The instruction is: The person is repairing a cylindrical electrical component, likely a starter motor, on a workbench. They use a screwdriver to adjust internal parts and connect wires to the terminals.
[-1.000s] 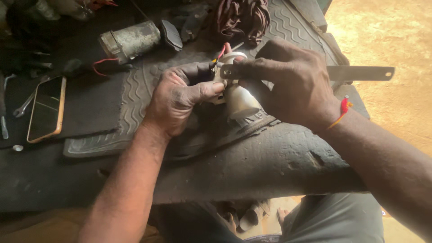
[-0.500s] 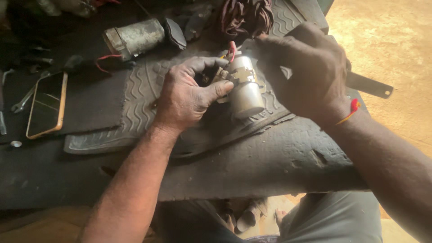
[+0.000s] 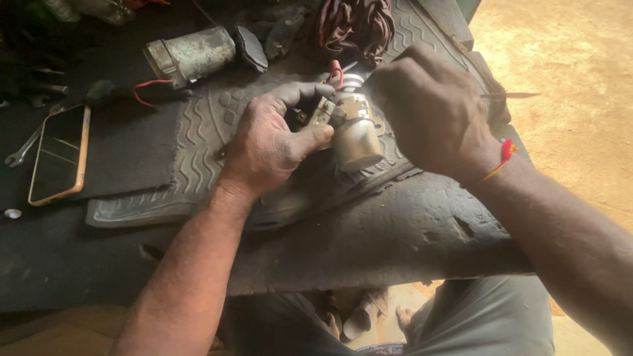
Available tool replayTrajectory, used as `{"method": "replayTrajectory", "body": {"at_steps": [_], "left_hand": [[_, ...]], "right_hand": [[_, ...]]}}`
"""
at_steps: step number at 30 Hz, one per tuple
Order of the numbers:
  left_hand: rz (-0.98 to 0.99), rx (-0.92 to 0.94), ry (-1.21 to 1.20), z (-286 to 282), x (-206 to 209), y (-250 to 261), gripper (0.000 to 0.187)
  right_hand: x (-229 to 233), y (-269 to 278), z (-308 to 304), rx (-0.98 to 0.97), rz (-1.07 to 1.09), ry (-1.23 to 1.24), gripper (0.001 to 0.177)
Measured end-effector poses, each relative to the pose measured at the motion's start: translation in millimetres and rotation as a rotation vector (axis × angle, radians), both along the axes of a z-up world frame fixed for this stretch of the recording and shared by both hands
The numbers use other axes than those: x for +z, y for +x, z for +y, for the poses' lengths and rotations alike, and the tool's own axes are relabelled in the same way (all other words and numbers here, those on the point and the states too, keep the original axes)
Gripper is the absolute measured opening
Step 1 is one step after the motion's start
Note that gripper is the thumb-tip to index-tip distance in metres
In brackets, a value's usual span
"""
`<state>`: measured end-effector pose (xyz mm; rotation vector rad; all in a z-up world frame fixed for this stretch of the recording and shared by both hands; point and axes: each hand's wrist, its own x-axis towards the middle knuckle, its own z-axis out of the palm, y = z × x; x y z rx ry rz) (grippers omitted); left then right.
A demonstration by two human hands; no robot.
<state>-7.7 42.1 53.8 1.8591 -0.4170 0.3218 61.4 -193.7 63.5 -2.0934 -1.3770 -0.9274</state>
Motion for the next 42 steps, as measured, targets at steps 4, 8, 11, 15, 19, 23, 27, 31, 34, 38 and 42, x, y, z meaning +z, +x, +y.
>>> {"method": "replayTrajectory", "body": {"at_steps": [4,8,11,15,19,23,27,31,34,38,42], "left_hand": [[0.203,0.045,-0.067,-3,-1,-1,0.036],[0.228,-0.055,-0.249,-3,-3,0,0.034],[0.178,-0.078,-0.237,-3,-4,0,0.036],[0.102,-0.039,-0.14,-8,-4,0,0.038],[0.3,-0.219,-0.522,-6,4,-2,0.041],[0.326,-0.31,-0.618,-2,1,-2,0.045],[0.356,-0.356,-0.643,5,-6,-1,0.042],[0.386,-0.347,-0.702,3,-5,2,0.044],[0.358,-0.399,-0.695,0,-5,0,0.043],[0.349,-0.372,-0.633,2,-3,-3,0.04],[0.31,-0.399,-0.59,4,-4,-4,0.034]], "right_hand": [[-1,-11,8,0.068,0.048,-0.026,0.007],[4,-19,10,-0.003,0.074,-0.034,0.01],[5,-25,14,0.007,0.039,-0.002,0.011],[6,-21,16,0.003,0.12,0.041,0.005],[5,-20,17,-0.009,0.029,0.16,0.004],[-1,-20,15,0.051,0.044,0.084,0.005],[-1,-12,17,-0.003,0.04,0.116,0.005],[-1,-16,10,0.007,0.049,0.137,0.006],[-4,-19,15,0.028,0.064,0.093,0.007],[-1,-17,15,0.02,0.072,0.091,0.008],[-1,-22,15,0.035,0.011,0.072,0.009]]}}
